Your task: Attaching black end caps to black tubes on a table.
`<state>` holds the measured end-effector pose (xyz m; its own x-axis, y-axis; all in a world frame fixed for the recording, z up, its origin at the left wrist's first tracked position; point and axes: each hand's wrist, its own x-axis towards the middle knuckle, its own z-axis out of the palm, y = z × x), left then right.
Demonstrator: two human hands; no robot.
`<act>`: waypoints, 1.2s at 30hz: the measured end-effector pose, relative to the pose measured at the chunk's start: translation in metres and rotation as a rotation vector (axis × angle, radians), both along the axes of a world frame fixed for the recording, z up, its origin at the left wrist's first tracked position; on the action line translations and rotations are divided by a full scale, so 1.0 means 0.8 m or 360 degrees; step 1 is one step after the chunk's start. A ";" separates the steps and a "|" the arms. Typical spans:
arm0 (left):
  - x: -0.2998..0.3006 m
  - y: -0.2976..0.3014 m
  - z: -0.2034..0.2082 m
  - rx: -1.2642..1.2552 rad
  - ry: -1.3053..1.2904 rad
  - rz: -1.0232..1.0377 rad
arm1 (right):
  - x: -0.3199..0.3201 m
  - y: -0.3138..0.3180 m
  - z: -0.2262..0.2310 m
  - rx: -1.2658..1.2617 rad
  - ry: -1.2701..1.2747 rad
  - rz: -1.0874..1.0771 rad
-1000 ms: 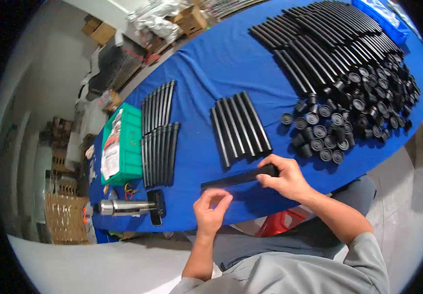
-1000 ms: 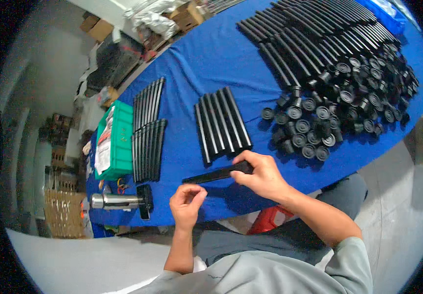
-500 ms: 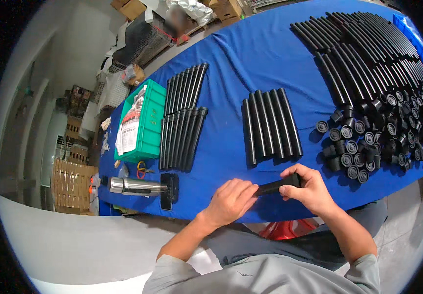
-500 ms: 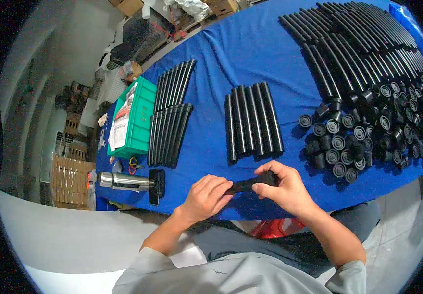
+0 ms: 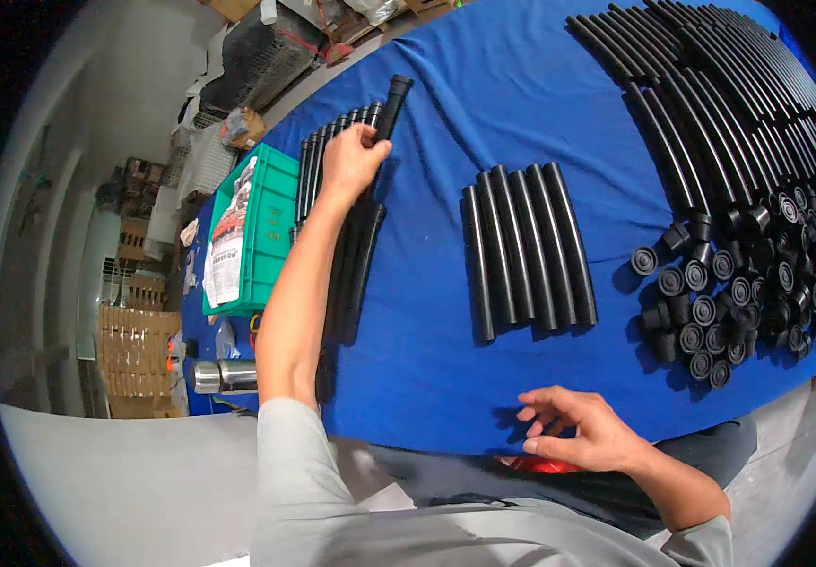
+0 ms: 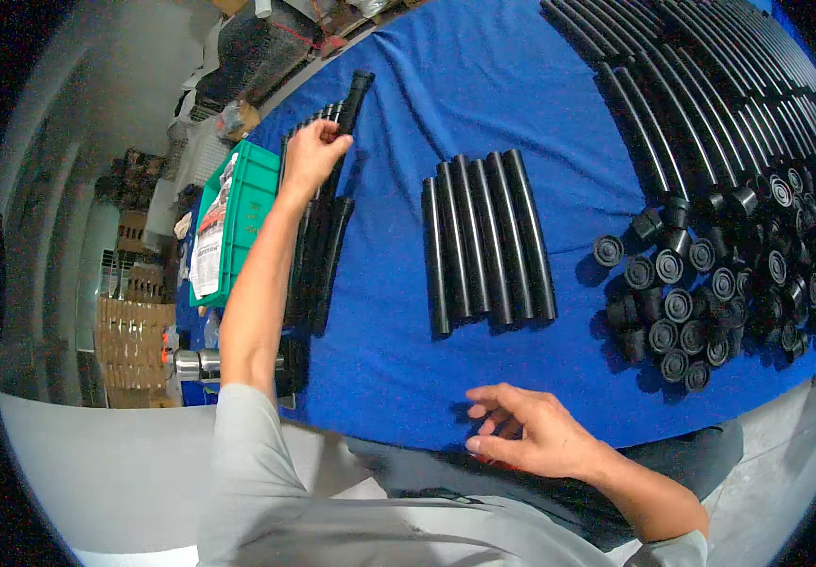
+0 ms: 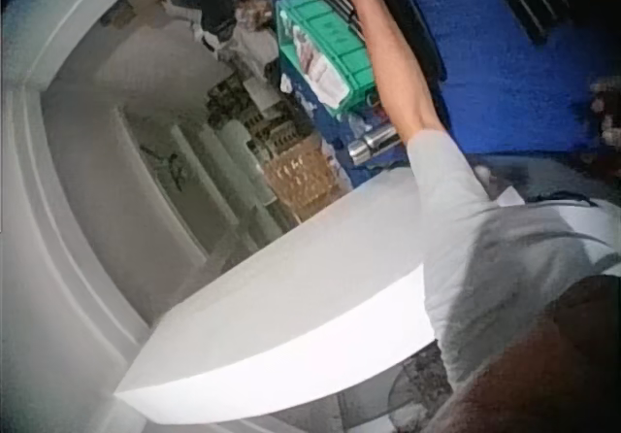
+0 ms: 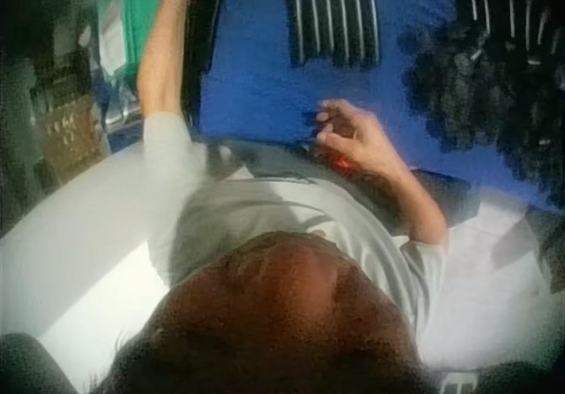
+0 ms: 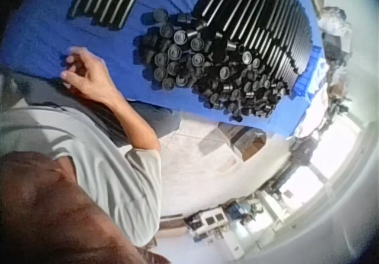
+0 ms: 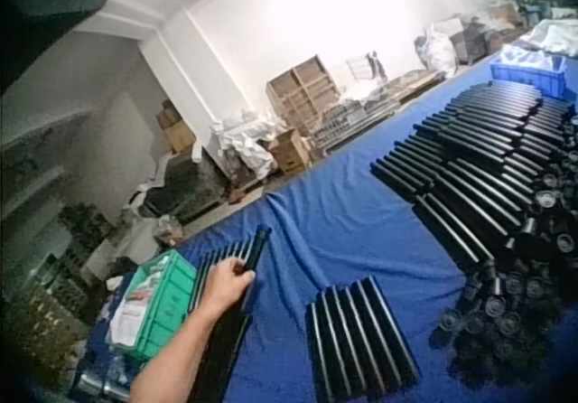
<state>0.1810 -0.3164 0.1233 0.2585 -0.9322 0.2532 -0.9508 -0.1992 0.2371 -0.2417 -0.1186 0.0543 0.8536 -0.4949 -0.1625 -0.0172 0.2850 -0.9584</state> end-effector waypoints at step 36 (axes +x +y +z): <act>0.094 -0.076 -0.067 0.0246 -0.0438 0.0228 | 0.003 -0.008 -0.002 -0.0076 -0.0027 0.0007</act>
<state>0.2558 -0.3769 0.0699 0.3312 -0.9242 0.1901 -0.9347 -0.3489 -0.0678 -0.2396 -0.1246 0.0524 0.8582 -0.4980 -0.1244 -0.0022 0.2387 -0.9711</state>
